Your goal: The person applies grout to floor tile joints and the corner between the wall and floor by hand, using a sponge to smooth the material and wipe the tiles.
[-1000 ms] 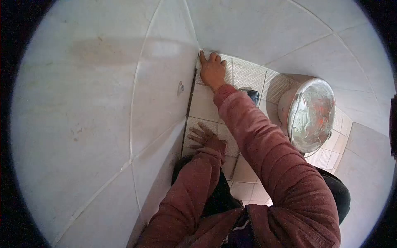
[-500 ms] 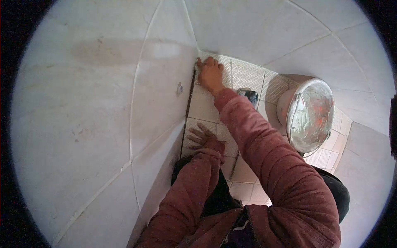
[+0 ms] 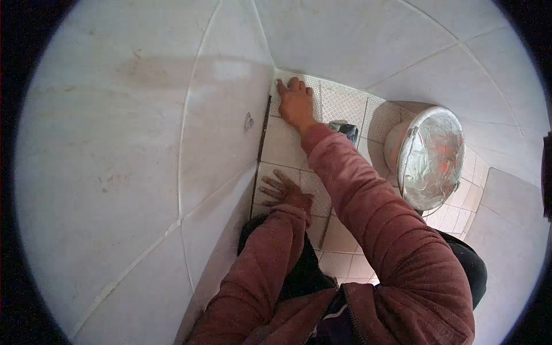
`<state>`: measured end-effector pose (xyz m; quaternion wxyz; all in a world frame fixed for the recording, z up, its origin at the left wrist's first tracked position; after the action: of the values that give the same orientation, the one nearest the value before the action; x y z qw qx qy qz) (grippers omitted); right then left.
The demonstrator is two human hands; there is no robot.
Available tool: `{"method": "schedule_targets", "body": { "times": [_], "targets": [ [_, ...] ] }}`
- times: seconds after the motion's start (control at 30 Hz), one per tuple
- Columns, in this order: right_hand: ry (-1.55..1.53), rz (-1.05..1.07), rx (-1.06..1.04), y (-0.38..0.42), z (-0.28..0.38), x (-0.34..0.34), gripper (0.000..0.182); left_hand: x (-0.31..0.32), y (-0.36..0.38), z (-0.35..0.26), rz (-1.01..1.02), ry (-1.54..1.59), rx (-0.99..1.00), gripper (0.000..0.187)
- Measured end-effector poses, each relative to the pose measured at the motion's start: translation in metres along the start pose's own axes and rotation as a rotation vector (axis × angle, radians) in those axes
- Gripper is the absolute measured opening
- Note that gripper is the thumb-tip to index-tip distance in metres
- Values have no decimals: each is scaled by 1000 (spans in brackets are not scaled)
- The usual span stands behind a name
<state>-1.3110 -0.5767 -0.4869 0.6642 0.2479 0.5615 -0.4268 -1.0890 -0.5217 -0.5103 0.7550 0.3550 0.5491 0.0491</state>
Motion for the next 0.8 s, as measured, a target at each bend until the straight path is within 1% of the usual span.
{"method": "schedule_targets", "body": {
  "times": [0.03,0.07,0.1,0.13,0.17,0.23,0.27,0.33,0.4,0.43,0.5,0.53,0.57,0.6,0.63,0.67,0.73,0.77,0.8],
  "targets": [
    [34,-56,-8,1,2,3,33,-10,2,-1,1,0,3,118],
    [39,-58,-8,6,4,4,33,-25,5,-2,120,54,-15,117],
    [33,10,-64,14,9,8,26,-32,8,-4,237,106,-31,117],
    [24,78,-120,21,14,8,22,-32,7,-5,234,108,-28,117],
    [23,74,-119,23,18,-6,22,-31,6,-5,247,136,-43,118],
    [28,205,-59,23,14,-39,23,-28,4,-2,264,159,-61,119],
    [31,207,-54,18,8,-63,23,-25,1,-1,283,152,-76,120],
    [-174,272,14,0,-13,-117,23,-16,-1,-1,303,151,-69,122],
    [17,422,-69,-19,-43,-166,27,-4,-5,1,198,199,-53,123],
    [28,411,-60,-24,-61,-194,27,0,-3,0,195,202,-35,123],
    [9,628,-253,-20,-87,-226,31,3,-5,0,84,157,-40,125],
    [10,621,-249,-18,-98,-230,31,8,-7,0,62,166,-37,127],
    [-171,606,-273,-14,-106,-231,29,21,-11,4,60,166,-33,127],
    [-354,590,-295,-10,-111,-231,28,27,-12,6,-90,142,16,128],
    [-338,529,-267,-7,-111,-216,31,31,-12,6,-245,120,65,129],
    [-324,464,-239,-5,-103,-190,35,33,-12,6,-254,118,66,129],
    [215,334,-807,4,-66,-105,45,35,-17,6,-212,117,10,128],
    [37,456,-460,3,-52,-85,45,20,-14,3,-227,109,7,128],
    [-143,573,-110,12,-43,-67,45,2,-4,0,-94,123,-13,127]
  ]
}}
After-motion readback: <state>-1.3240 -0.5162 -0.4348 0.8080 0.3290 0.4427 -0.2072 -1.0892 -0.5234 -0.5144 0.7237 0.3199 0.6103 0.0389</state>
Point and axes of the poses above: each hand's wrist, its own y-axis away from the middle knuckle, its own x-axis out of the palm, z = x × y, the point moved 4 cm from there along -y, towards the middle knuckle, and after that the axes turned 10 degrees about y, right-handed, at the moved point
